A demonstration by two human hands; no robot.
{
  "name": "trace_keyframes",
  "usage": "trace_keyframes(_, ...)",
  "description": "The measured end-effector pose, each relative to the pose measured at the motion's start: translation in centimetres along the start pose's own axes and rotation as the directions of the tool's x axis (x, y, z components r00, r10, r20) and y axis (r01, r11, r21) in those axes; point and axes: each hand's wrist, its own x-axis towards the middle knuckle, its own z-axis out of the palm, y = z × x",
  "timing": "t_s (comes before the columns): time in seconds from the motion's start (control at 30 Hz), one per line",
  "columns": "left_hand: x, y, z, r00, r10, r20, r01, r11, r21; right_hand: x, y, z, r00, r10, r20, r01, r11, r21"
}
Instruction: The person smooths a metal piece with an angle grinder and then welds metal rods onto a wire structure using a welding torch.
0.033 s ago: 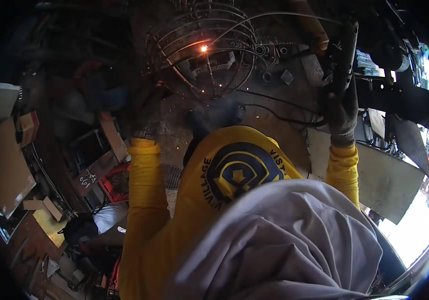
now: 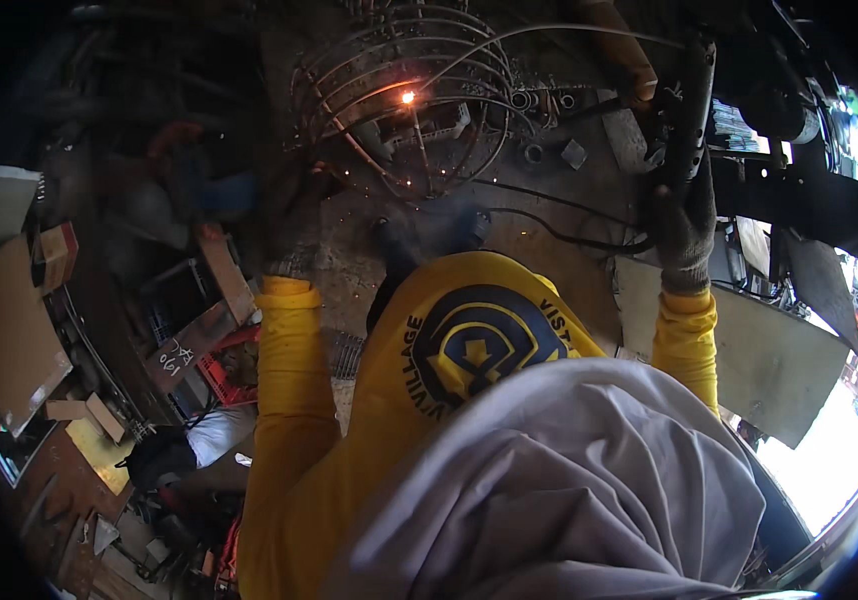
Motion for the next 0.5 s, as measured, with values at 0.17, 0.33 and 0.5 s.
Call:
trace_keyframes(0.17,-0.4,1.7,0.6,0.995,-0.099,-0.009,0.096,0.984,-0.147,-0.1,-0.4,0.2,0.999,0.048,-0.01,-0.048,0.999,0.008)
trace_keyframes(0.33,-0.2,0.9,0.4,1.0,0.013,0.002,-0.013,0.99,-0.139,-0.1,-0.6,0.4,0.999,0.037,-0.003,-0.037,0.999,-0.004)
trace_keyframes(0.5,0.2,1.6,-0.6,0.996,-0.017,0.091,-0.018,0.93,0.368,0.5,-0.5,0.0,0.999,0.022,-0.033,-0.029,0.972,-0.235)
